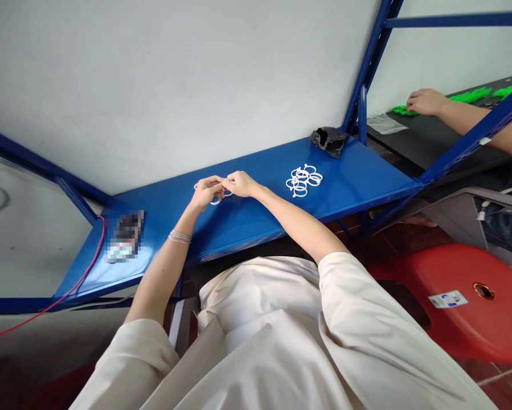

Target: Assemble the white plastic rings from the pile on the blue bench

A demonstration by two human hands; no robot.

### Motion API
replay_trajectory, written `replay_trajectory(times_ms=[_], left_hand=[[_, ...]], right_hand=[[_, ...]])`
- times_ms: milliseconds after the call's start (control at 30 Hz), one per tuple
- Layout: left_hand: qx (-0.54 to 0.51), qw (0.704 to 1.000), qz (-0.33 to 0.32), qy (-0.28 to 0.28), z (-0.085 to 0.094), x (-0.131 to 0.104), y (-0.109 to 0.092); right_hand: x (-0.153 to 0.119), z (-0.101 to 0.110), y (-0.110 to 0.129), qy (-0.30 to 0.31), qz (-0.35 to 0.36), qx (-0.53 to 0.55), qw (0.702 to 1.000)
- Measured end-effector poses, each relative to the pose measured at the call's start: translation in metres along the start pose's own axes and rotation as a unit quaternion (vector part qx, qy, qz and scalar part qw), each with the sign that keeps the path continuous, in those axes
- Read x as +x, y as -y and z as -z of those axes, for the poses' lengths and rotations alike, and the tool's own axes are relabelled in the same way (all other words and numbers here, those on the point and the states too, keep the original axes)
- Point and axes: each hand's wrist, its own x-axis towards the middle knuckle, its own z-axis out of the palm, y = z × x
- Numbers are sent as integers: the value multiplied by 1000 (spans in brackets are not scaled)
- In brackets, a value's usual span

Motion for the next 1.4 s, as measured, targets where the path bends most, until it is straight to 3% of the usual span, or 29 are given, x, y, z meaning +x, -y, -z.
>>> replay_trajectory(times_ms=[500, 700, 867, 967, 1133, 1400], left_hand=[[57, 998, -31, -15, -1, 4, 10], [151, 973, -82, -156, 7, 7, 16], [77, 978, -119, -153, 9, 11, 24], [18, 986, -119, -119, 3, 12, 24], [-50, 988, -128, -65, -9, 9, 19], [-54, 987, -124, -85, -1, 7, 18]], right_hand=[[-4, 5, 2, 26, -24, 83, 996], [-1, 0, -8, -1, -31, 9, 999], [1, -11, -15, -18, 35, -55, 998], [5, -22, -15, -71, 82, 52, 993], [11, -46, -10, -44, 55, 276, 959], [8, -52, 6, -15, 23, 357, 934]])
